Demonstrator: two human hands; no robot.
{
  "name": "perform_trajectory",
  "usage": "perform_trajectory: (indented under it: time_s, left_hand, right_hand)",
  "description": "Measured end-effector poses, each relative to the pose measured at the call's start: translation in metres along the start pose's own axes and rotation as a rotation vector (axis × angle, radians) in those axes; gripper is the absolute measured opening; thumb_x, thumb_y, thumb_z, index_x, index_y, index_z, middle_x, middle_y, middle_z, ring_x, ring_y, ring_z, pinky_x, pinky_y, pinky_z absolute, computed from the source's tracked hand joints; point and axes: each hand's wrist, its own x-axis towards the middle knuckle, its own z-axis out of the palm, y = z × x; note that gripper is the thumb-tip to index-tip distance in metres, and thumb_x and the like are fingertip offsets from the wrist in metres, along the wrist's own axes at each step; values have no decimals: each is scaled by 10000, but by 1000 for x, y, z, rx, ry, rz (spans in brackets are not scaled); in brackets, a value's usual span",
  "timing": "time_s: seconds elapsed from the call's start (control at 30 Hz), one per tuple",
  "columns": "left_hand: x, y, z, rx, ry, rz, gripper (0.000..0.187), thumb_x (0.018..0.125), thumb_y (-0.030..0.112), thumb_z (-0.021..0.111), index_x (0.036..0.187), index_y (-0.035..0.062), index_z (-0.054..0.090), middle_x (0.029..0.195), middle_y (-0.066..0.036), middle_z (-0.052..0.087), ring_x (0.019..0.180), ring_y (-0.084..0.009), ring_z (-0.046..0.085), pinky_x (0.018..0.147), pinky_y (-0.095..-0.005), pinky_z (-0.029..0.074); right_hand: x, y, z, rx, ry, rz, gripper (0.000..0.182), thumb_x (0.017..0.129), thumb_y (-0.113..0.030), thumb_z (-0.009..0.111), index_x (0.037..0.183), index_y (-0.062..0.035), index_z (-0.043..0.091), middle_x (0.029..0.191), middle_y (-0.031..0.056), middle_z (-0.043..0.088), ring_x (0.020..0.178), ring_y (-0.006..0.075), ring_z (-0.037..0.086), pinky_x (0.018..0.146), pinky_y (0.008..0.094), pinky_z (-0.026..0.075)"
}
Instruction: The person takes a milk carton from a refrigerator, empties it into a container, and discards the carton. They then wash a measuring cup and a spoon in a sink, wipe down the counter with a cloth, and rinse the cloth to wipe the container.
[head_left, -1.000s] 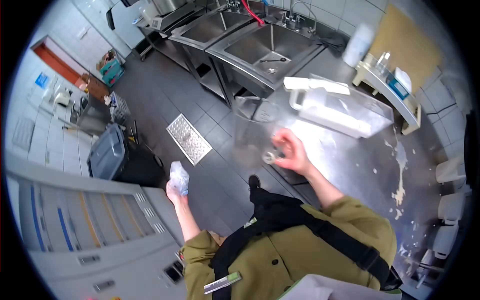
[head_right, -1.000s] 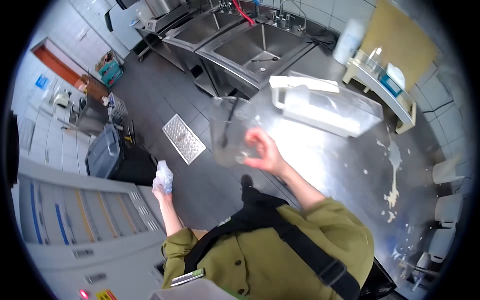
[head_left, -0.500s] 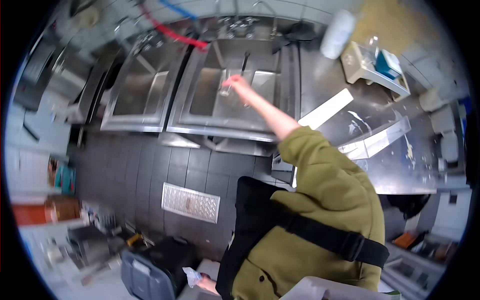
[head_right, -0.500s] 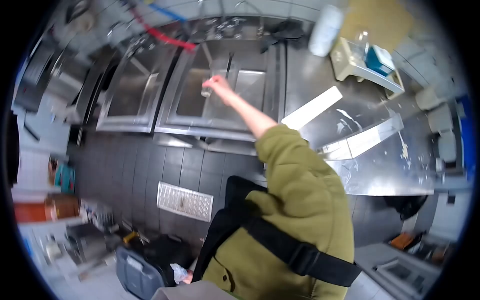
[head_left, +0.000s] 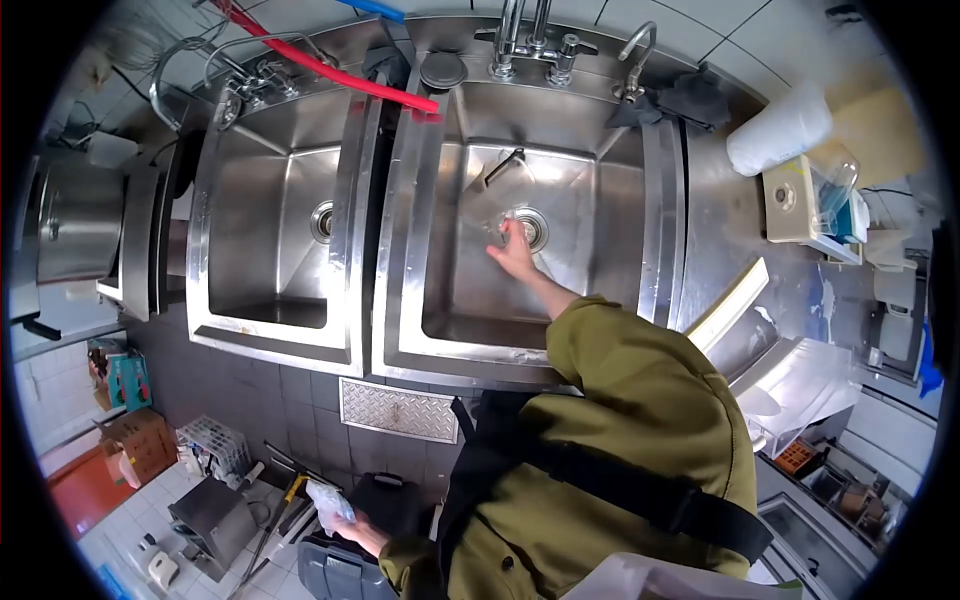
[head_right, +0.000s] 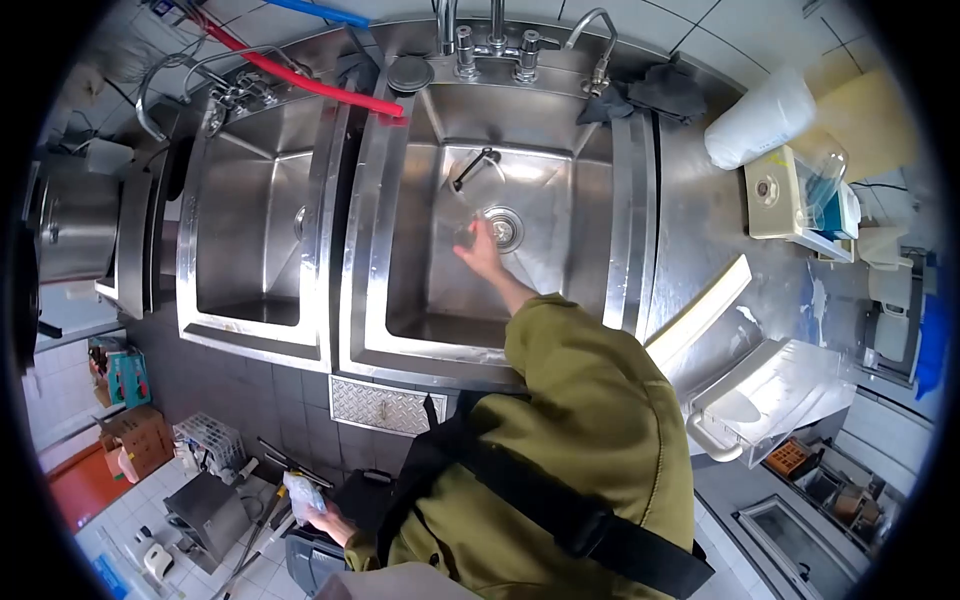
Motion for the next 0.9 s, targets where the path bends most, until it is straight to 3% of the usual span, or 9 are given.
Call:
perform_trajectory:
  time_s: [0.07,0.1,0.37,0.63,0.7,0.73,0.77,0.87,0.9]
  left_hand:
    - [86,-72,-50,-168,-38,-39,433,794,288,550,1108,3,457,1018,-109,515,877,-218,502,796,-292,414]
    - [99,-79,-40,-214,-46,-78,415,794,278,544,1096,6,462,1014,-108,519,876,-218,506,793,-292,417]
    - [140,-75,59,-400,-134,-346,275,790,205,499,1002,30,503,988,-95,552,868,-213,539,771,-297,444]
    - [161,-65,94,-567,-161,-492,220,824,177,453,977,35,523,982,-95,566,877,-201,555,785,-296,459]
    - [170,-70,89,-550,-154,-476,228,828,182,453,984,29,519,998,-97,562,899,-202,549,799,-304,455]
    - [169,-75,90,-532,-141,-466,231,827,185,456,984,26,519,1004,-98,559,908,-203,545,804,-308,452]
    - [159,-70,93,-587,-101,-427,275,817,187,478,1014,-3,506,1012,-116,549,924,-227,532,811,-335,437]
    - [137,-60,80,-436,-71,-321,279,816,186,479,1018,-5,505,1012,-117,548,923,-229,531,811,-337,436]
    - [133,-58,78,-354,-87,-274,280,815,185,480,1019,-6,504,1011,-118,548,923,-229,530,811,-338,435]
  right_hand:
    - [-7,1,-1,27,-33,63,434,577,-146,675,888,-26,397,906,144,418,874,285,424,788,337,351]
    - [-7,4,-2,7,-36,32,427,580,-146,677,881,-25,399,908,145,422,874,284,433,791,336,356]
    - [27,-32,-35,-262,-175,-63,455,530,-180,677,868,14,443,918,199,448,866,353,460,751,383,394]
    - [68,-19,-89,-267,-419,166,470,580,-259,696,915,-35,453,1055,201,433,984,310,449,808,366,385]
    - [98,-65,-133,-335,-249,122,464,577,-250,691,908,-32,450,1062,201,422,994,318,438,826,370,377]
    - [120,-81,-151,-485,-63,-51,561,572,-306,679,1001,-28,447,1046,181,429,994,335,423,859,388,367]
    - [152,-79,-164,-607,245,-453,540,552,-303,688,957,-36,452,1015,170,430,951,336,438,810,408,384]
    - [216,-136,-199,-819,383,-602,497,570,-348,672,915,-21,530,1109,198,459,956,327,470,797,406,383]
    - [244,-120,-199,-953,213,-441,530,598,-447,622,919,-31,561,1100,182,491,961,315,482,801,401,382]
